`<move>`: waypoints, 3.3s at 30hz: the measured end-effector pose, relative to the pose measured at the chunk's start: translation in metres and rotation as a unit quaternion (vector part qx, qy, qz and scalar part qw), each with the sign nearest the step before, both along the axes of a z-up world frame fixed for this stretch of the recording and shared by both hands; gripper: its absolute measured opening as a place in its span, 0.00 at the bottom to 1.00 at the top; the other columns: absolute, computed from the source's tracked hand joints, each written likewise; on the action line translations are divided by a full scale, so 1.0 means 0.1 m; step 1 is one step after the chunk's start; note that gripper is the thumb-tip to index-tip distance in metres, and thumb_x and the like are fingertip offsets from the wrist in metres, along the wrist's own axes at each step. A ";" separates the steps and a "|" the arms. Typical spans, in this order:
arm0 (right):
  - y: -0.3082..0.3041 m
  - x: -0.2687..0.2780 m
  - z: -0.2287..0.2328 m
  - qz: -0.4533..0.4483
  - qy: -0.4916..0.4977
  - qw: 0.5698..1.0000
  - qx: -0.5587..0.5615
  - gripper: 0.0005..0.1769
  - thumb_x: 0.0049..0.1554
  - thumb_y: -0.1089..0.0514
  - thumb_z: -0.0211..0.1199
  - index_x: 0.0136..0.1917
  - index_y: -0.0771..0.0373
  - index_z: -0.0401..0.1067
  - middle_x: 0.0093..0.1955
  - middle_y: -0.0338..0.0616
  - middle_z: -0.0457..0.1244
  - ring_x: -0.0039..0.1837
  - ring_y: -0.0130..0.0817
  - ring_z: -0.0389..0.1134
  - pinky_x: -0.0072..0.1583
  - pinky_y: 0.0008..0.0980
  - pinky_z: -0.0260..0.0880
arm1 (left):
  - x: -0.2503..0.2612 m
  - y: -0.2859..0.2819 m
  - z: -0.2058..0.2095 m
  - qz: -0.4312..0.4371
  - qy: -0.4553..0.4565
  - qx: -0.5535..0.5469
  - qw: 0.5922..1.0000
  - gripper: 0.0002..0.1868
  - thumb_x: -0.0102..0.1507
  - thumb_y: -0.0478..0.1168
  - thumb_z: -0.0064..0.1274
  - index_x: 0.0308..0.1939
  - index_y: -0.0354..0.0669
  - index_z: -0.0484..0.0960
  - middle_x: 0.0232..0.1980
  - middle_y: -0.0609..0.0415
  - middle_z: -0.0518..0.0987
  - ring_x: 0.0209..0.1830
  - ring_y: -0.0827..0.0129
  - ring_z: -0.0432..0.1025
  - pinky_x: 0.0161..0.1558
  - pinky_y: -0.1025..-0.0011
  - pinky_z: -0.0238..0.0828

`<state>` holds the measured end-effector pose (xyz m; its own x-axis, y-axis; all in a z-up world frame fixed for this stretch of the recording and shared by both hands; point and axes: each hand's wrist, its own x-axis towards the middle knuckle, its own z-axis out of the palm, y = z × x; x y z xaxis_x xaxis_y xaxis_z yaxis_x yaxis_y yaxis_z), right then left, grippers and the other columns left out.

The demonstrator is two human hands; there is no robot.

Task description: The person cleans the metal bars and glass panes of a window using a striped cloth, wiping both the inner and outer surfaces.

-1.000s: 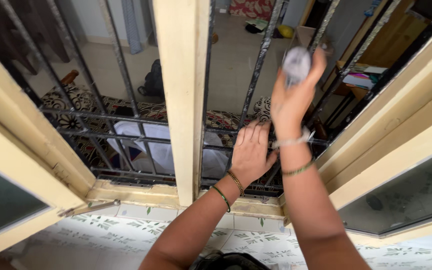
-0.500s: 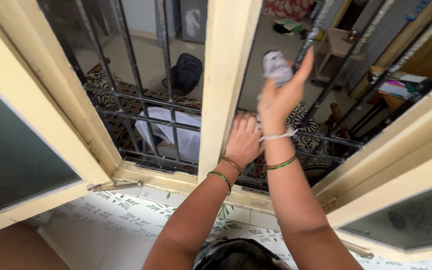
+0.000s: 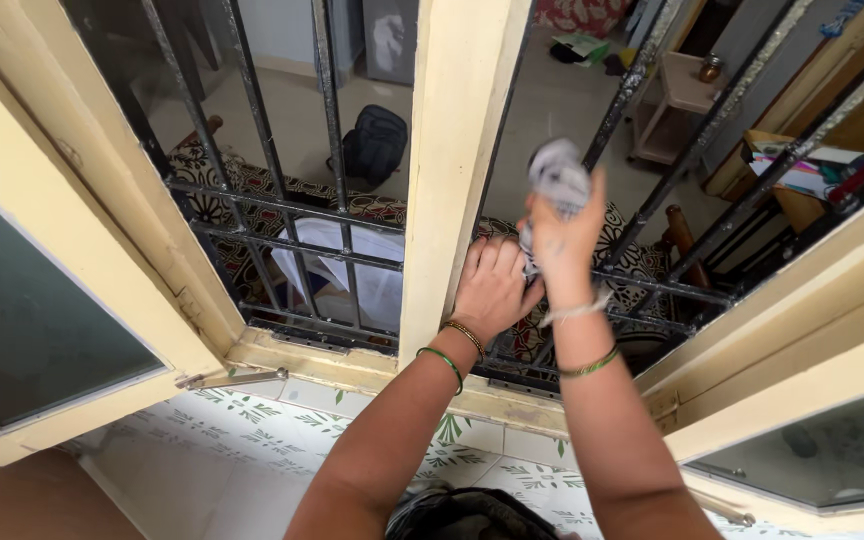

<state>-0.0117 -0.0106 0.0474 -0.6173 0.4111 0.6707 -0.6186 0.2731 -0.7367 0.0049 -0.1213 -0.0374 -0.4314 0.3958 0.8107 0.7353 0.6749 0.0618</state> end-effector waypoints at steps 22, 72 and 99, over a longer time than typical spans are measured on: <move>0.12 -0.15 0.44 0.119 -0.031 0.988 -0.093 0.09 0.56 0.72 0.62 0.41 0.60 0.68 0.37 0.40 0.62 0.39 0.29 0.61 0.52 0.34 0.68 | -0.07 0.05 -0.15 0.035 0.030 -0.013 0.999 0.30 0.60 0.60 0.52 0.55 0.42 0.76 0.58 0.49 0.73 0.66 0.59 0.63 0.71 0.55 0.49; -0.59 -0.15 0.33 0.035 -0.156 0.986 0.045 0.30 0.72 0.44 0.42 0.51 0.75 0.70 0.47 0.65 0.60 0.52 0.45 0.60 0.58 0.40 0.60 | -0.39 0.23 -0.64 0.080 0.001 -0.056 0.995 0.36 0.60 0.65 0.46 0.69 0.58 0.73 0.73 0.55 0.69 0.72 0.59 0.58 0.66 0.48 0.45; -0.54 0.63 -0.19 -0.094 -0.026 0.939 0.330 0.11 0.57 0.57 0.66 0.48 0.68 0.72 0.52 0.54 0.62 0.59 0.51 0.62 0.64 0.49 0.59 | 0.01 -0.86 -0.69 0.080 0.113 0.061 0.989 0.54 0.65 0.77 0.38 0.80 0.40 0.55 0.84 0.43 0.49 0.86 0.49 0.40 0.77 0.38 0.24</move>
<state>0.0516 -0.0645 0.0284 -0.6148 0.0220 0.7883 -0.4809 0.7818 -0.3969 0.0057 -0.2072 -0.1063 -0.2826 0.2305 0.9311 0.6248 0.7808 -0.0036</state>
